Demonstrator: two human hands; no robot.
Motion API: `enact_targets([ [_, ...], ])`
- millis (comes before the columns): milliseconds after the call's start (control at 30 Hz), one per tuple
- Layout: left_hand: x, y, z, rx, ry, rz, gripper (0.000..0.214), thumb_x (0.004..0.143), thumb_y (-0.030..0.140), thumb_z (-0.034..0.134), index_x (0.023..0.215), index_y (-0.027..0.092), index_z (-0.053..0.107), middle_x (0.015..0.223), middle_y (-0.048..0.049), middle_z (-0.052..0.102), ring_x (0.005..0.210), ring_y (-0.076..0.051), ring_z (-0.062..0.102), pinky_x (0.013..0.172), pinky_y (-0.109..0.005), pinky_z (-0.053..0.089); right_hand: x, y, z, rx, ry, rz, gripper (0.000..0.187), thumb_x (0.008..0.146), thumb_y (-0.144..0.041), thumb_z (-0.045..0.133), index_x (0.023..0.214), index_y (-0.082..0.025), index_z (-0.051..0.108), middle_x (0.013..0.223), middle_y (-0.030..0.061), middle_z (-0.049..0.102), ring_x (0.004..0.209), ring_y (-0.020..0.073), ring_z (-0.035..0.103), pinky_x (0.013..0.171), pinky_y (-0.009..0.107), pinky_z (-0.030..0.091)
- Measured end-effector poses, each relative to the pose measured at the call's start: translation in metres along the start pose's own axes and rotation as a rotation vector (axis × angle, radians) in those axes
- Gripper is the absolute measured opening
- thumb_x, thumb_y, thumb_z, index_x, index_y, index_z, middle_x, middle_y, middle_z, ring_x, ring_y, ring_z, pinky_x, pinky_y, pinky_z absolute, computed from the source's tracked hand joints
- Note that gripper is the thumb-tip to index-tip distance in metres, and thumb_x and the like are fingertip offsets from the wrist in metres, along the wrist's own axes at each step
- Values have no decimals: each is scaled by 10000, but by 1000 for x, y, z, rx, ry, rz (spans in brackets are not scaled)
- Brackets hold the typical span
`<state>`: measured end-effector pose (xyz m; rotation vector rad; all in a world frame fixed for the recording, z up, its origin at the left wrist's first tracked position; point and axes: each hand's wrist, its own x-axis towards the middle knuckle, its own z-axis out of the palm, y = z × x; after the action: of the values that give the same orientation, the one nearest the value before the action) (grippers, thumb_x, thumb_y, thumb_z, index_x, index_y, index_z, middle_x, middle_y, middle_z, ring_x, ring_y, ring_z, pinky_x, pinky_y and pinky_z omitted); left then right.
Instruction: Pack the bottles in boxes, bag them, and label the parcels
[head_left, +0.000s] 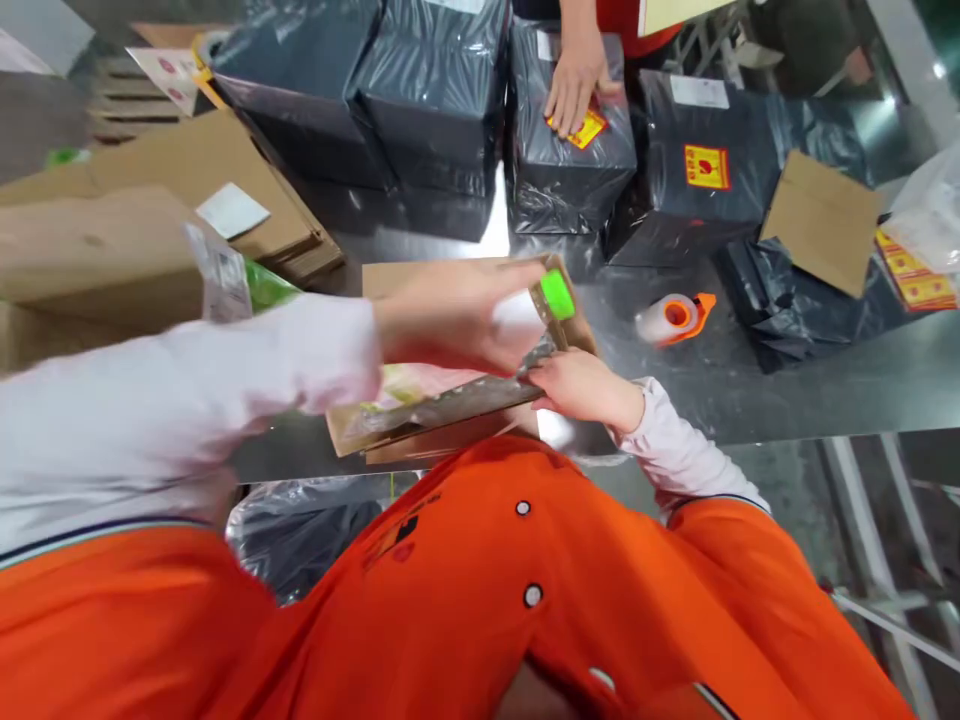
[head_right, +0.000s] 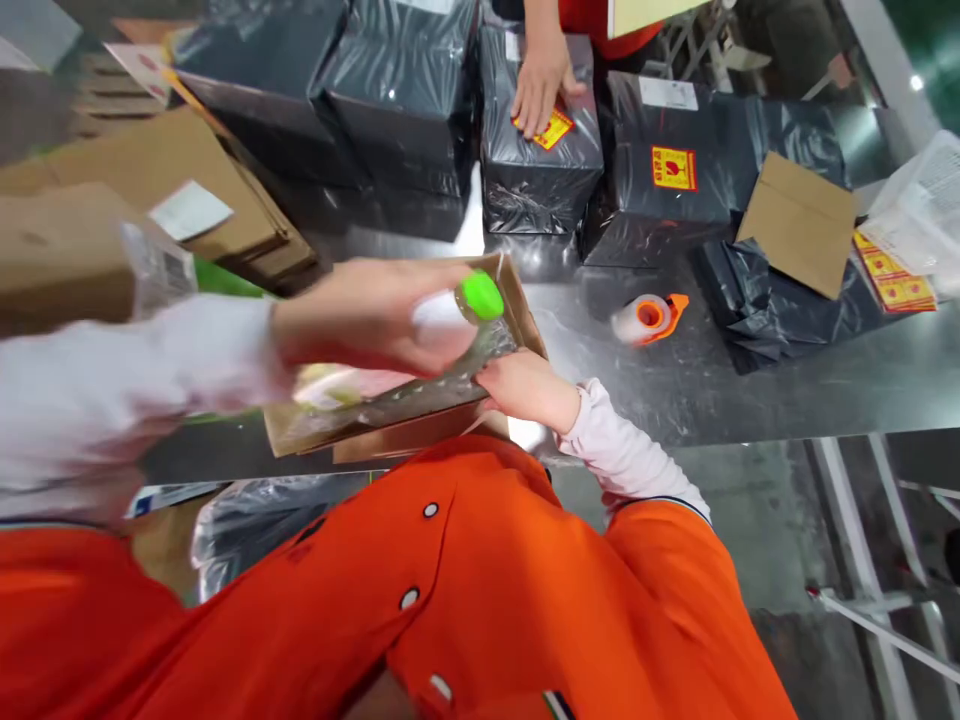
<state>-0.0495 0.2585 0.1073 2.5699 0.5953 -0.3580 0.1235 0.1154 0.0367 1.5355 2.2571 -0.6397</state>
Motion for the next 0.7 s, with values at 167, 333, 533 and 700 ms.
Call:
enact_targets([
  [167,80,1,63,123,-225,-50,752,799,495,856,1469,248,622,1286,-117,751,1206,-379,707,1013,-401,522,-5,1,-3,59,-4,26,573,980,-651,662,1215,-137,753,1180,170,773,1107,305,735,876,325,489],
  [333,90,-28,68,60,-247,-181,737,1038,488,542,1673,148,385,1604,-162,547,1440,-297,573,1133,-300,455,2,6,-22,223,-63,-11,631,1140,-578,317,1120,-153,783,1091,124,795,939,204,729,759,272,421],
  [533,0,-49,40,44,-256,-185,433,1014,491,461,1083,204,777,1046,-85,791,929,-249,721,809,-309,498,15,16,-38,142,-120,-39,533,1129,-485,410,1168,-133,808,1099,144,802,875,197,713,736,274,413],
  [700,-57,-42,86,44,-403,-147,391,998,406,456,1165,210,750,1167,-123,778,997,-279,723,788,-332,517,25,20,-37,46,-155,-11,379,1004,-302,633,1339,-197,775,1188,137,805,997,254,745,773,286,474],
])
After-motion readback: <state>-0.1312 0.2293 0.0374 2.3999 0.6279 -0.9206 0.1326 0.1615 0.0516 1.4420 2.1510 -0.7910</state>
